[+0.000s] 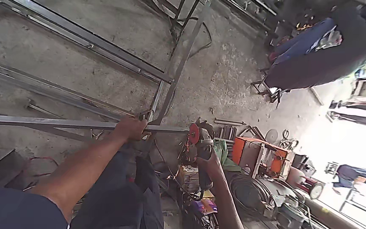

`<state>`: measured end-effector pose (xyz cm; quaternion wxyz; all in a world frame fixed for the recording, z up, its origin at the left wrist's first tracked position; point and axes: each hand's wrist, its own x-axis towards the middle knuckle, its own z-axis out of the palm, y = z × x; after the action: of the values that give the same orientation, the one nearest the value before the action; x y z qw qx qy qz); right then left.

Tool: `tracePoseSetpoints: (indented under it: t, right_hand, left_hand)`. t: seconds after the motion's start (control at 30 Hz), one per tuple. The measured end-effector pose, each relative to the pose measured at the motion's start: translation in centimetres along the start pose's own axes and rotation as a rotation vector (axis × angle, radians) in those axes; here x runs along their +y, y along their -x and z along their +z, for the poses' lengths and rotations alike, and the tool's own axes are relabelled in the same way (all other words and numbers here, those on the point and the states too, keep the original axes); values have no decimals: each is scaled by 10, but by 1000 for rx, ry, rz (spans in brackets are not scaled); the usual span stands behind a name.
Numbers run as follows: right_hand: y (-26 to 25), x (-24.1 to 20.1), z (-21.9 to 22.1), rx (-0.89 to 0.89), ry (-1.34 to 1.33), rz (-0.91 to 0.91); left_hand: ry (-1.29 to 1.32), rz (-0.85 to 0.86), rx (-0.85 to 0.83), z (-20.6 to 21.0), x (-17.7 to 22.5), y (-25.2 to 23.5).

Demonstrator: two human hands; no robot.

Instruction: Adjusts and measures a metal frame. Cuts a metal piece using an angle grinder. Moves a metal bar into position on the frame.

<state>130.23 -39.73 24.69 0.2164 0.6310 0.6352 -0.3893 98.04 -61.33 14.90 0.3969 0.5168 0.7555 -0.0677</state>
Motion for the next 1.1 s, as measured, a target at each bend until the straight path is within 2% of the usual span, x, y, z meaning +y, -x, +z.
tracePoseSetpoints:
  t: [0.13,0.43,1.1]
  right_hand:
    - [2,-5,-1,-4,8,16]
    - [5,-11,-4,-10,47,-9]
    - [-5,-9,5,29,82,-46]
  left_hand:
    - [13,1,-12,-7,3,5]
    - [-12,29,80,7,2,3]
    - [13,-18,1,6,2,-1]
